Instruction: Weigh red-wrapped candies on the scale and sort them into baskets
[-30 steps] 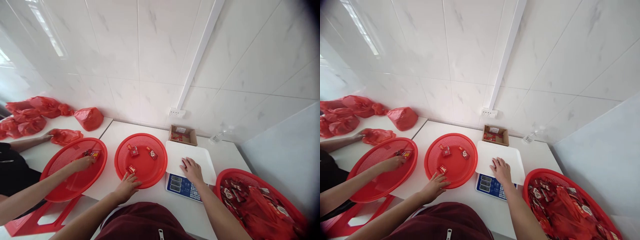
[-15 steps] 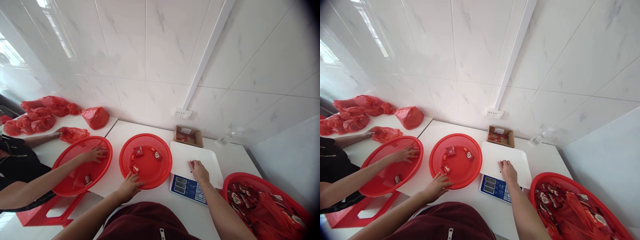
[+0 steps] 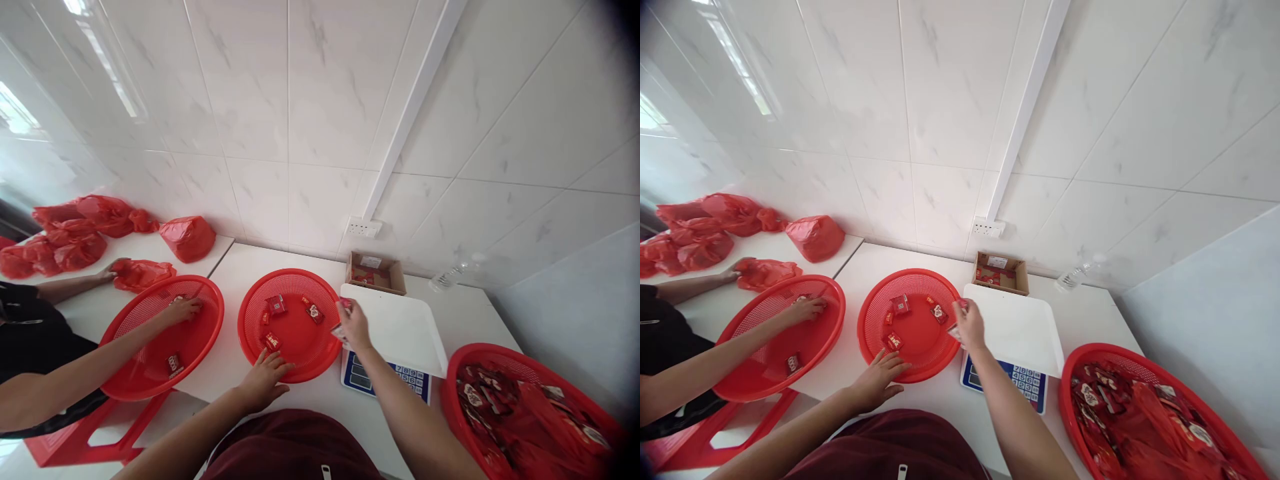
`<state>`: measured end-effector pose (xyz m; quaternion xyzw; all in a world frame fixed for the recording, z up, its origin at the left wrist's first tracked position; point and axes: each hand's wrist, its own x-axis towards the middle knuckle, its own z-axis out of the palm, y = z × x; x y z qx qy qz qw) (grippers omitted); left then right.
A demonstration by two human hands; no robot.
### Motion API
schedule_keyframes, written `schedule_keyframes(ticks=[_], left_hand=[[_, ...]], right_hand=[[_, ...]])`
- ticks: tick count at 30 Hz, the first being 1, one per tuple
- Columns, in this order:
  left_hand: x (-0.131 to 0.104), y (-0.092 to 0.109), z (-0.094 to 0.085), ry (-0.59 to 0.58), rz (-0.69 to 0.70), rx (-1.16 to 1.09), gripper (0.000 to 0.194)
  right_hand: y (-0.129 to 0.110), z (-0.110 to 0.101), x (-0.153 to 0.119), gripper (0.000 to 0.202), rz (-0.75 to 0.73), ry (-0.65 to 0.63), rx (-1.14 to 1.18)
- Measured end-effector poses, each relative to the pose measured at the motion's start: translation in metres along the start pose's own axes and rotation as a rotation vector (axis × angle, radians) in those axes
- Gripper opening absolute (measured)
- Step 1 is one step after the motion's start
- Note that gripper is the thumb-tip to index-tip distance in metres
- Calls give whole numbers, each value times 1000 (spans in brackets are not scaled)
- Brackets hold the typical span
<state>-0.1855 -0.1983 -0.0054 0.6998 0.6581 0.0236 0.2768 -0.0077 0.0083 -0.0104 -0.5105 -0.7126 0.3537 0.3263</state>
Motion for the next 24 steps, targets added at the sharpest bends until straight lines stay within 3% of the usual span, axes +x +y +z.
schedule_keyframes(ticks=[3,6,9,12,14,16,18,21,24], left_hand=[[9,4,3,-11,56,7,44],[17,5,3,-37,61,21,41],[27,0,1,-13,4,67,42],[44,-8,2,94,-27,94,42],[56,-11,2,189,-42,87,43],[66,-7,3,295,-25,80,43],[73,5,3,383,32,67,43],[79,31,8,429,120,27,42],[83,57,19,391,157,21,41]], right_hand=[[-22,22,-14,58,-160,-170,30],[-13,9,-25,53,-211,-156,5],[26,-37,-36,45,-134,6,-27],[83,-104,-53,45,39,245,-136],[123,-148,-68,45,182,335,-287],[159,-182,-85,47,351,303,-414],[188,-203,-100,51,482,183,-474],[214,-211,-115,50,572,-27,-545],[225,-206,-115,49,613,-102,-583]])
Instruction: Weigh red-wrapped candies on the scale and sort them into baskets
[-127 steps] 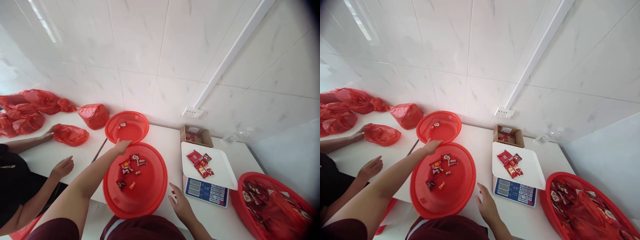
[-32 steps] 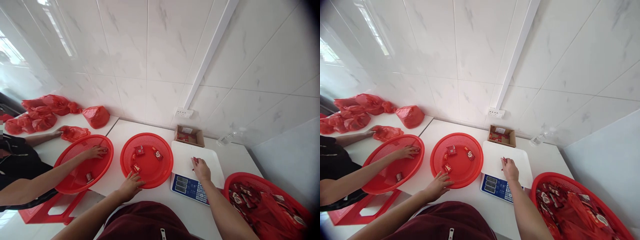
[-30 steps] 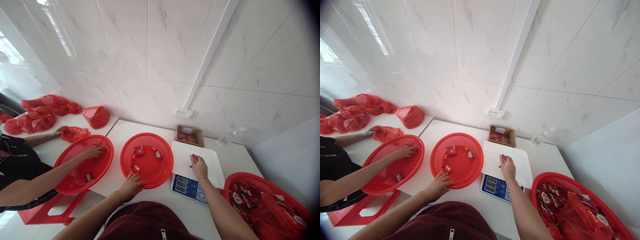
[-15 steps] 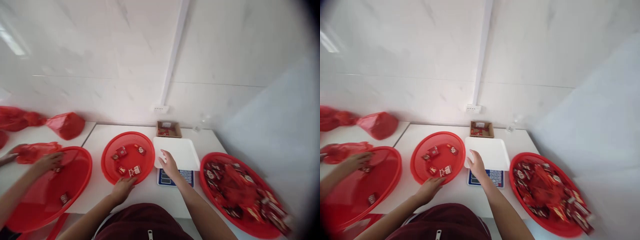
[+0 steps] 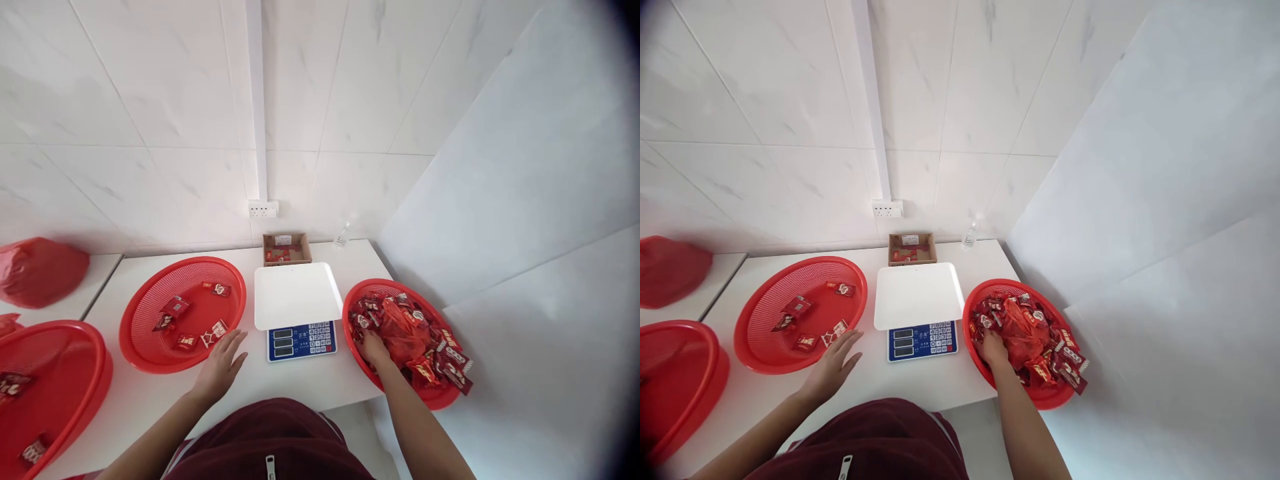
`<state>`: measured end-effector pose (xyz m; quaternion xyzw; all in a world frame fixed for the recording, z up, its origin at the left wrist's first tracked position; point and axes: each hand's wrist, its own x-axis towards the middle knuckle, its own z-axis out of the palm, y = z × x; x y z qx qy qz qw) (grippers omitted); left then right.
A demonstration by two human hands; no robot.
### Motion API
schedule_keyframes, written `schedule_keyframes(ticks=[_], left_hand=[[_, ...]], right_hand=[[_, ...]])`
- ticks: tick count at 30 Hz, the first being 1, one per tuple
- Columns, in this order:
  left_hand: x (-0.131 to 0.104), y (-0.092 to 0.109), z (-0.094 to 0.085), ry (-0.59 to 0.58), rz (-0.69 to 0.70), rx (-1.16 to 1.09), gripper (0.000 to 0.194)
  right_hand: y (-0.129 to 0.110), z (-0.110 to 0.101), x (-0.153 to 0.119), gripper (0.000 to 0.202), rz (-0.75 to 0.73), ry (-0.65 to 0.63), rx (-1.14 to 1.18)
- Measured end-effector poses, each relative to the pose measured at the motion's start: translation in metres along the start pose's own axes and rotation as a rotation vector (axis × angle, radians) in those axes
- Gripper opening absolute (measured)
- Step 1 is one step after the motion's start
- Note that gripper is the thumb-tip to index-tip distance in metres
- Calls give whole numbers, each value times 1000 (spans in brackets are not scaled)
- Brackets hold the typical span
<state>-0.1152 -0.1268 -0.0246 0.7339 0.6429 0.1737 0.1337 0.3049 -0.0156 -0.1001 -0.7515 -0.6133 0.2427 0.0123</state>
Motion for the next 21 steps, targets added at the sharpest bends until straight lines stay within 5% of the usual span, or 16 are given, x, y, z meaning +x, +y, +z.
schedule_keyframes(ticks=[8,15,21], left_hand=[[1,43,22,-62,-5,11,41],[-1,67,31,-84,-36,0,39],[-5,77,33,-102,-29,2,37]], right_hand=[[-23,2,31,68,19,10,-128],[-14,-6,37,34,-139,175,-17],[2,-10,40,27,-244,165,238]])
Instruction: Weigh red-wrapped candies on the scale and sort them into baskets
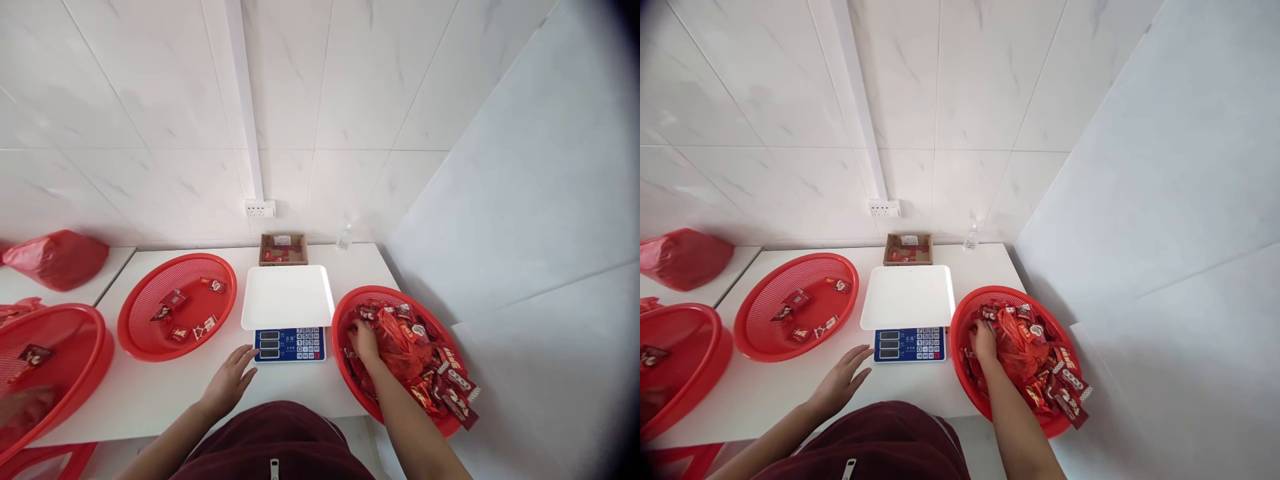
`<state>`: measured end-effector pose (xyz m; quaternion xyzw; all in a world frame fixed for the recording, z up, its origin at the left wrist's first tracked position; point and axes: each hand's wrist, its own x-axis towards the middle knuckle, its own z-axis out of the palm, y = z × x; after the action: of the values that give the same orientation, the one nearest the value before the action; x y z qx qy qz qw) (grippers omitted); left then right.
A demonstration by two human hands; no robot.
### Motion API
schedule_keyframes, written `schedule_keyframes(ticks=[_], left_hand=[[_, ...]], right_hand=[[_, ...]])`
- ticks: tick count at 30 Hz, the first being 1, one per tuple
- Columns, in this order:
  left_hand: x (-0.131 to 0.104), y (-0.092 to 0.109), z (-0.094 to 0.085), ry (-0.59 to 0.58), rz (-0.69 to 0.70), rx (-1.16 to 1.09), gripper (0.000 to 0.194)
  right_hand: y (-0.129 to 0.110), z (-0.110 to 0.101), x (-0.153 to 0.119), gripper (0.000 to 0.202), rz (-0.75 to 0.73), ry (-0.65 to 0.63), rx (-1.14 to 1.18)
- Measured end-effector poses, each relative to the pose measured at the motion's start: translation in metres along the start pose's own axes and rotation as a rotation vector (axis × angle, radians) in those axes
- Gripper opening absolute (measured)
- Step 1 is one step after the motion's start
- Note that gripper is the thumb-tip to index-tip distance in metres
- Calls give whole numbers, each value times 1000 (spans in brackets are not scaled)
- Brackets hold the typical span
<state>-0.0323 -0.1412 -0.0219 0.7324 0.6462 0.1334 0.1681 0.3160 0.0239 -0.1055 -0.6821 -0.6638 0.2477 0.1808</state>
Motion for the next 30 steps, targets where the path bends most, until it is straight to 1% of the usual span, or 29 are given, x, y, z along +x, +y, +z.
schedule_keyframes(ticks=[3,5,7,10,12,13,14,16,18,20,22,24,27,28,29,30], left_hand=[[-1,-2,-1,21,24,-7,36],[-1,-5,-3,39,42,-15,35],[-1,-9,-6,46,50,-17,35],[0,-15,-12,27,58,-21,34],[2,-19,-17,5,65,-26,34],[3,-20,-20,-5,68,-31,34],[4,-21,-22,-13,72,-35,35],[5,-23,-26,-23,81,-44,35],[4,-27,-30,-33,87,-49,35],[1,-33,-33,-46,79,-52,35],[-4,-40,-36,-52,65,-60,35],[-9,-49,-40,-42,52,-77,35],[-16,-62,-43,-22,22,-105,34],[-18,-66,-43,-22,11,-115,34],[-19,-68,-43,-24,0,-124,34],[-20,-70,-43,-29,-7,-132,34]], right_hand=[[3,-6,1,30,128,66,214],[3,-13,0,33,203,151,397],[-1,-22,-1,34,237,248,501],[-19,-38,-7,35,294,354,600],[-41,-44,-10,35,304,371,722],[-54,-44,-11,34,294,356,795],[-68,-42,-10,34,280,328,874],[-100,-30,-5,34,261,266,1029],[-133,-10,5,37,273,223,1166],[-165,13,15,40,322,197,1276],[-189,34,23,41,369,188,1335],[-203,49,28,41,397,218,1350],[-206,58,28,41,404,271,1316],[-204,58,27,41,405,259,1292],[-201,57,25,40,404,217,1262],[-199,56,23,39,403,145,1224]])
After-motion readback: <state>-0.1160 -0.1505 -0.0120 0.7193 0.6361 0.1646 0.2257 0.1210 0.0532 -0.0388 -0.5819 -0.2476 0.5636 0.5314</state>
